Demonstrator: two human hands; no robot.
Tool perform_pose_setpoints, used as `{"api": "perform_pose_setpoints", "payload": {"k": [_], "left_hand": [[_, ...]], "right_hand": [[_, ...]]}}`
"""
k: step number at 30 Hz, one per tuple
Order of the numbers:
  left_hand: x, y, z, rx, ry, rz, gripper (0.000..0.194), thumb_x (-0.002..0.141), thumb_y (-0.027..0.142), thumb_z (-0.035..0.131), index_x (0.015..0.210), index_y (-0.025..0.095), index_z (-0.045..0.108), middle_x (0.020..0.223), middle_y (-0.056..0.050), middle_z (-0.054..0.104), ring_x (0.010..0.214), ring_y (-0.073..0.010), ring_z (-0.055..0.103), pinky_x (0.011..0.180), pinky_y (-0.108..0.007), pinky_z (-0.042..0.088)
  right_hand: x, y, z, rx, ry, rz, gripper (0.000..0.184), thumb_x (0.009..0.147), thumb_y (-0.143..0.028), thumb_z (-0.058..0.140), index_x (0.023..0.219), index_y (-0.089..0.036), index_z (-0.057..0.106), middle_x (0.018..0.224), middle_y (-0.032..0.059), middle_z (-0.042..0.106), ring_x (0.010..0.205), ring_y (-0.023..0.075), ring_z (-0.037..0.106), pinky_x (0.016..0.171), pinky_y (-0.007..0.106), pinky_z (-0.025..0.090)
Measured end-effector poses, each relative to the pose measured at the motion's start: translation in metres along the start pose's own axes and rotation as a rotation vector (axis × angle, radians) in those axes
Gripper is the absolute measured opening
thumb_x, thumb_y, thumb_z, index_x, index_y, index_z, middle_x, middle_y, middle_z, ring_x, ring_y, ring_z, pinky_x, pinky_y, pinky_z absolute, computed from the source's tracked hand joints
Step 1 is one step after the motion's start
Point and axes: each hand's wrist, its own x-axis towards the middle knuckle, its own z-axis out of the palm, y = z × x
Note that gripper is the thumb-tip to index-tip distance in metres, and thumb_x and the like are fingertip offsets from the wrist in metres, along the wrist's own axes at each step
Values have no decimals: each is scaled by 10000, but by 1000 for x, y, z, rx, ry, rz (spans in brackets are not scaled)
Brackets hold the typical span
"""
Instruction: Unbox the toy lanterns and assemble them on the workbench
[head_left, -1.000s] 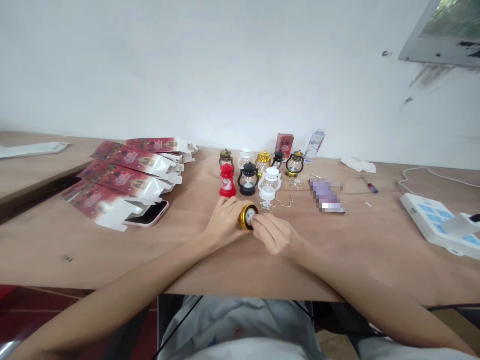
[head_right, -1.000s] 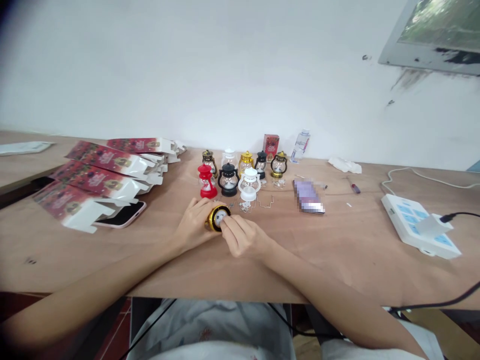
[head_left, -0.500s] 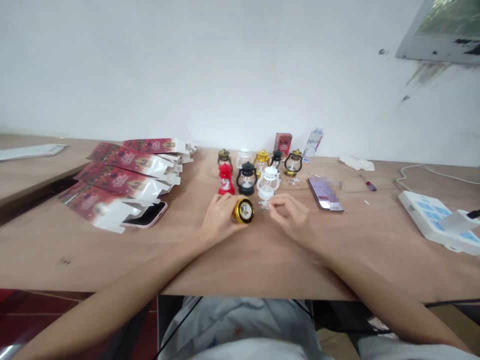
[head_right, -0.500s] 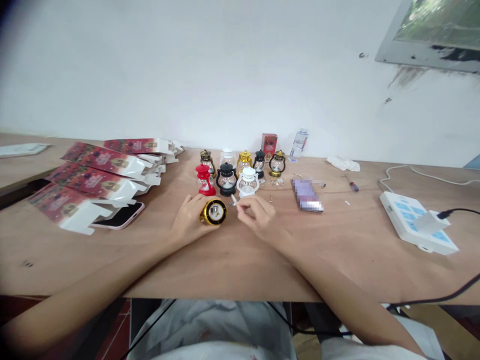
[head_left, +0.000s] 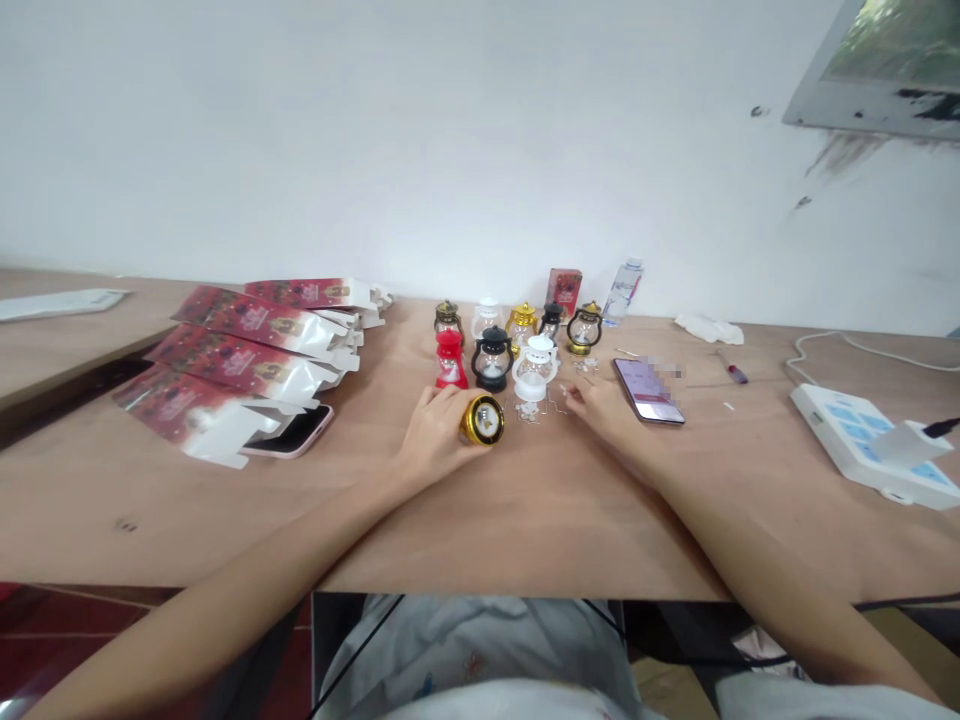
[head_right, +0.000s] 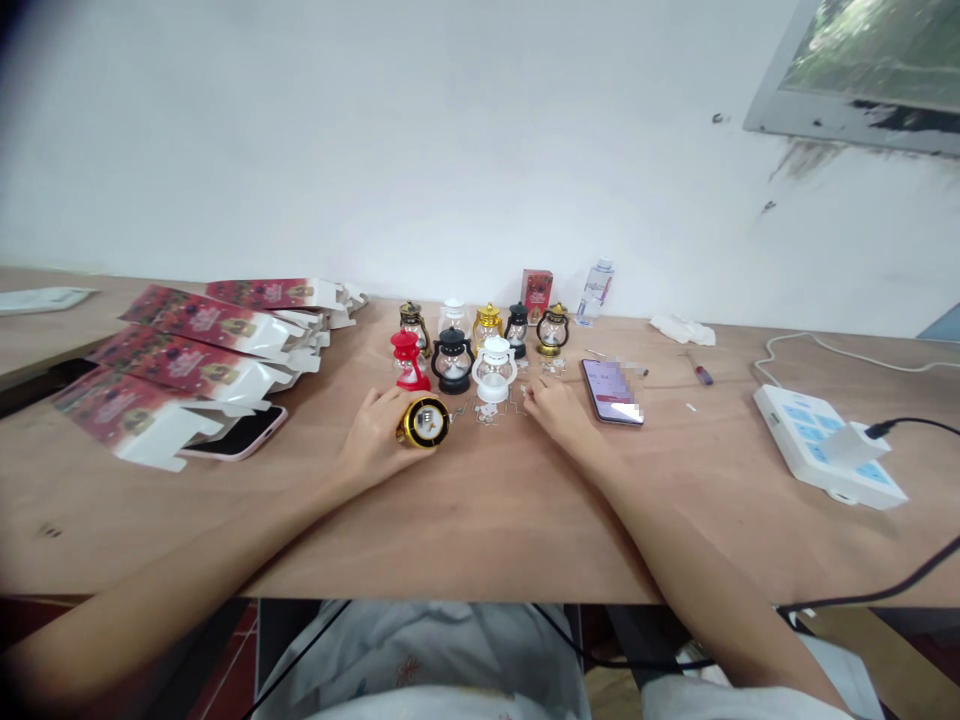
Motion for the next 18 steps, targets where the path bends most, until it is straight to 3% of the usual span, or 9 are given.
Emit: {"api": "perform_pose_setpoints", "payload": {"k": [4, 8, 13, 18], "left_hand": [[-1, -1, 1, 2, -9, 22, 395, 703, 281, 666, 1051, 165, 519, 991, -62, 642, 881, -211, 581, 783, -321, 351], [-1, -1, 2, 3, -36, 23, 371, 730, 300, 646, 1055, 171, 523, 1008, -64, 643, 884, -209, 578, 786, -326, 346], [-2, 2, 3, 19, -45, 62, 349, 762, 327, 621, 1055, 165, 525, 994, -63, 652, 879, -207, 572, 762, -327, 334], [-2, 8, 3, 45, -60, 112, 332, 822, 369, 547, 1083, 165, 522, 966, -67, 666, 865, -205, 569, 751, -335, 325]], "right_hand": [[-1, -5, -1, 10, -23, -7, 98, 811, -166, 514, 793, -154, 610, 809, 84, 672, 697, 188, 603, 617, 268, 406], [-2, -16, -11, 88, 144, -16, 119, 830, -188, 534, 735, -159, 598, 750, 76, 658, 672, 185, 596, 601, 270, 414], [-12, -61, -32, 357, 393, -121, 103, 874, -202, 519, 825, -165, 602, 728, 38, 637, 614, 124, 571, 585, 236, 440], [-23, -103, -35, 444, 386, -378, 110, 864, -157, 528, 907, -183, 626, 829, 44, 668, 752, 127, 608, 689, 240, 487]]}}
